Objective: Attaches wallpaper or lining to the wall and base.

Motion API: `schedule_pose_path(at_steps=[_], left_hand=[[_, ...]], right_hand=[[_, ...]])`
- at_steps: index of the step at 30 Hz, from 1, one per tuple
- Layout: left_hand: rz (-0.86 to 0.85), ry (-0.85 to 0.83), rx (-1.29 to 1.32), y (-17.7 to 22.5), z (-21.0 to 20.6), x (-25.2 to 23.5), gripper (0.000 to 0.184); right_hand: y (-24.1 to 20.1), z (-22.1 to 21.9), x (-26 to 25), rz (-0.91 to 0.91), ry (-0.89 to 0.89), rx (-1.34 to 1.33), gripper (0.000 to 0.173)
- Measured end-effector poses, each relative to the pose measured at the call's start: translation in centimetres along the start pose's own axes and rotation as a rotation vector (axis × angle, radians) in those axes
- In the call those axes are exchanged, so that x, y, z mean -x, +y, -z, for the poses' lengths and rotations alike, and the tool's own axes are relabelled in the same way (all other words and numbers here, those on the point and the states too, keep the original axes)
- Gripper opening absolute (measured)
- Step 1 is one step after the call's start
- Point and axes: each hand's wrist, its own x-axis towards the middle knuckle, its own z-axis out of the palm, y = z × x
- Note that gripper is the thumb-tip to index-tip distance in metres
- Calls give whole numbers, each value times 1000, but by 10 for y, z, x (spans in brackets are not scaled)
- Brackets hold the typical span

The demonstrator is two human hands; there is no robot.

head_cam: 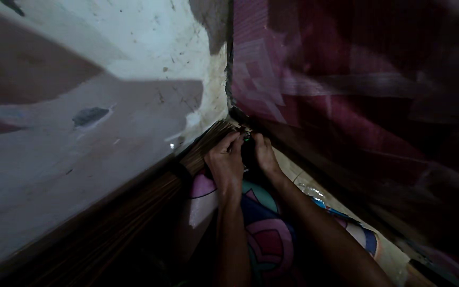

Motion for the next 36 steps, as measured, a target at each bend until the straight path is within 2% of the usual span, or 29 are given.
schedule_pose_path(at_steps=[6,12,27,36], left_hand=[[-9,6,2,-1,0,-1,10],[22,-4,-13,1,2,0,11],[12,-19,4,-1,1,0,10],[19,-33,2,-1,1,0,9]], right_hand=[[0,0,1,-16,-18,-54,59],[2,1,-1,-53,-49,-28,49],[5,0,-4,21,-38,-14,53],[3,1,-2,-51,-36,-41,55]])
